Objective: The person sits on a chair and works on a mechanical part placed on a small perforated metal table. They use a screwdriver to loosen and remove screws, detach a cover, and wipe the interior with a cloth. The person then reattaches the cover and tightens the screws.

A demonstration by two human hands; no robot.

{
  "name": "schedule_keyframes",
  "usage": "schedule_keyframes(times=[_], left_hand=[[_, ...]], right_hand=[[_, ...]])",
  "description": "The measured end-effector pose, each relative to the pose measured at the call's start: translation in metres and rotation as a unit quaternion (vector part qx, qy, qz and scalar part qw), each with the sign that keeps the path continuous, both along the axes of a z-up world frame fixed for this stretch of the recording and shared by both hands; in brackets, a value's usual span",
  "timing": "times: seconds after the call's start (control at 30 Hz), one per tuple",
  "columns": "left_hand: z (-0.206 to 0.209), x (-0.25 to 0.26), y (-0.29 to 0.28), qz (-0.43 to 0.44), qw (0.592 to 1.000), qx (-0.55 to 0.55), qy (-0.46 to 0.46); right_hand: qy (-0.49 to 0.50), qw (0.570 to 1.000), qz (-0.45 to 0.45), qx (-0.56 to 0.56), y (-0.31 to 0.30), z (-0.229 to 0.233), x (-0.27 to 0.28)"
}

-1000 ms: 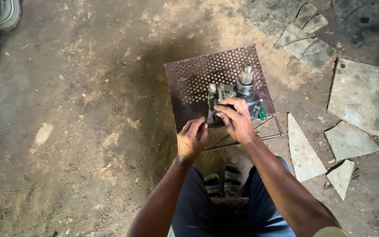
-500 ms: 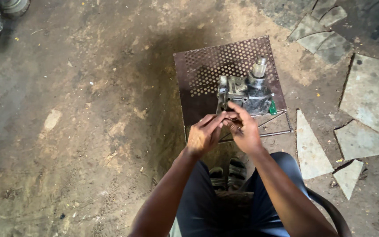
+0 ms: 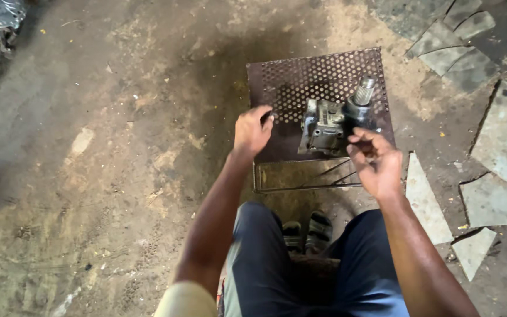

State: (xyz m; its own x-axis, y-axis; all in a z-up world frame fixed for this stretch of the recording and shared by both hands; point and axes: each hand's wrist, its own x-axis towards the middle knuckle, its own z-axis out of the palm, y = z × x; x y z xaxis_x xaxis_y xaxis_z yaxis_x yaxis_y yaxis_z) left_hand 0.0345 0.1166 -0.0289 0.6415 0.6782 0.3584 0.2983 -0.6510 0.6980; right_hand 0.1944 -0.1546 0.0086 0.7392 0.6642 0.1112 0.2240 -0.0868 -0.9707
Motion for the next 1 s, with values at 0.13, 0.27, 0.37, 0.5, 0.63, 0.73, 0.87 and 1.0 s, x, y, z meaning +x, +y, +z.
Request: schedule_keyframes(times=[0.13,0.27,0.37,0.5,0.63,0.73,0.87,1.0], left_hand=[[-0.029,0.038,0.028,-0.036,0.997,-0.027,0.06],[-0.061,0.05,0.036,-0.035,0.994,-0.057,0.088],[-0.072,0.055,0.037,-0.023,0.992,-0.049,0.116],[-0.071,0.061,0.034,-0.031,0.984,-0.045,0.167],[-0.053,0.061,0.031,-0.027,0.971,-0.037,0.237],[-0.043,0.059,0.025,-0.01,0.961,-0.06,0.269],[-0.039,0.056,0.023,-0.048,0.966,-0.029,0.253],[-0.041,0.06,0.021,-0.048,0.962,-0.031,0.268]], right_hand=[[-0.29,0.948,-0.006,-0.129,0.0,0.024,0.019],[-0.375,0.917,0.055,-0.122,0.007,0.028,0.021],[-0.384,0.915,0.063,-0.108,0.005,0.023,0.021],[-0.374,0.916,0.065,-0.13,-0.001,0.011,0.02],[-0.362,0.917,0.065,-0.153,0.001,0.009,0.021],[-0.361,0.918,0.064,-0.153,0.001,0.009,0.022],[-0.36,0.918,0.07,-0.148,0.0,0.009,0.022],[-0.357,0.92,0.069,-0.146,0.001,0.009,0.022]])
